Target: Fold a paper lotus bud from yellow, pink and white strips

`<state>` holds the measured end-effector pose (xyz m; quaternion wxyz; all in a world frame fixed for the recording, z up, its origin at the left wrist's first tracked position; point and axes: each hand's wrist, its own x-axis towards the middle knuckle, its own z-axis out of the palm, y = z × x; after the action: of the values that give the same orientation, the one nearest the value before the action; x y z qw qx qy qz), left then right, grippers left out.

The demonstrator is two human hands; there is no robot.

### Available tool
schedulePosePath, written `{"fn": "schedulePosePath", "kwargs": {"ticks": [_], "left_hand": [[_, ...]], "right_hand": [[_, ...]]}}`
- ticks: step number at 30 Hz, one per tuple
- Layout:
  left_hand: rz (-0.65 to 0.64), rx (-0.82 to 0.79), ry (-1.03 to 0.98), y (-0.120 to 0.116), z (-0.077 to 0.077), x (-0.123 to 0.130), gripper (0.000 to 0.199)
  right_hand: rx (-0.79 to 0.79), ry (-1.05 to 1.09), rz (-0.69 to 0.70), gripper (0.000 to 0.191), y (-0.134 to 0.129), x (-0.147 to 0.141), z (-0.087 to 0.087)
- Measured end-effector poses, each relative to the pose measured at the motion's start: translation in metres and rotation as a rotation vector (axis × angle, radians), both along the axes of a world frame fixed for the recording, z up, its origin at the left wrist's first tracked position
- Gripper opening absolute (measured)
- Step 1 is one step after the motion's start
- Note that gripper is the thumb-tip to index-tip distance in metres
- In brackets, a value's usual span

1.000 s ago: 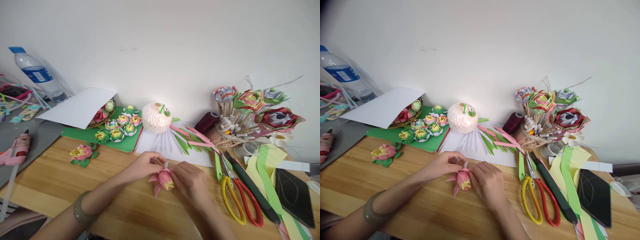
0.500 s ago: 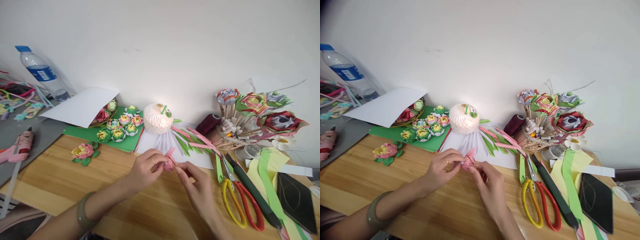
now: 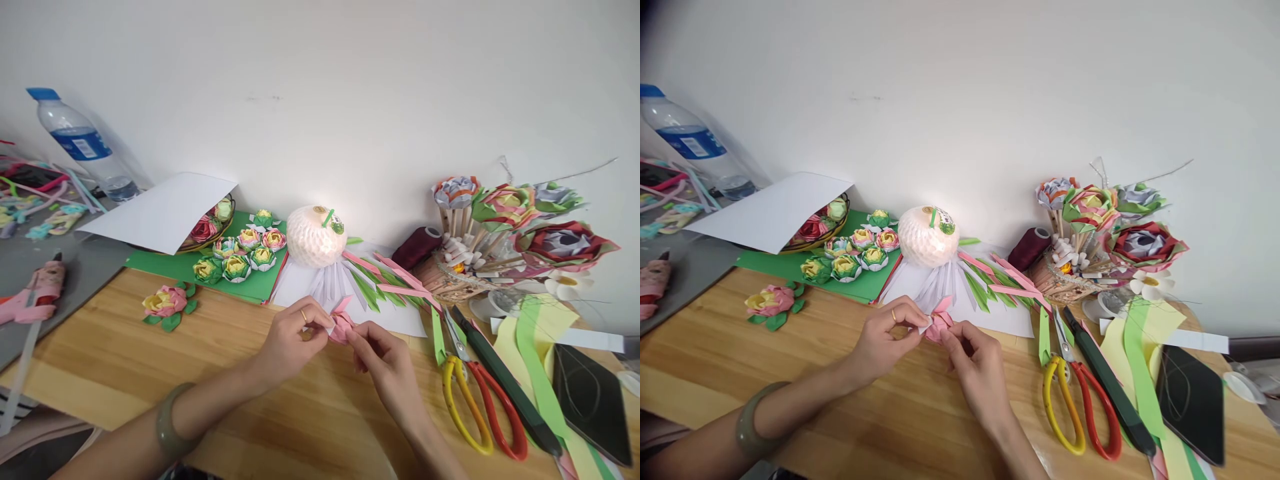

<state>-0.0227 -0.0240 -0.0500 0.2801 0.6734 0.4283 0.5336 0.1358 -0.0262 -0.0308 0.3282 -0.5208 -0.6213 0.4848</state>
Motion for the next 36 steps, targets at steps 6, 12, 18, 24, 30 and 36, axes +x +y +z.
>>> {"fn": "schedulePosePath", "kwargs": {"ticks": [6,12,18,24,30,36], "left_hand": [[0.006,-0.083,-0.113,0.0,-0.001,0.0,0.017],[0.012,-0.136,-0.175,-0.001,-0.001,0.001,0.014],[0.052,-0.161,-0.264,0.002,-0.002,-0.002,0.011],[-0.047,-0.217,-0.442,0.009,0.001,-0.006,0.007],[-0.258,-0.606,-0.84,0.012,0.01,-0.006,0.016],[-0.34,-0.688,-0.701,0.009,0.003,-0.001,0.011]], "right_hand": [[0.018,-0.037,0.014,0.032,0.0,0.001,-0.003],[0.087,-0.088,0.003,0.031,-0.001,0.0,-0.003],[0.113,-0.105,-0.017,0.031,0.0,0.003,-0.004],[0.077,-0.048,-0.068,0.028,0.003,0.002,-0.011],[0.104,0.115,-0.27,0.023,0.011,0.011,-0.014],[-0.026,0.272,0.04,0.035,0.007,0.012,0.0]]}}
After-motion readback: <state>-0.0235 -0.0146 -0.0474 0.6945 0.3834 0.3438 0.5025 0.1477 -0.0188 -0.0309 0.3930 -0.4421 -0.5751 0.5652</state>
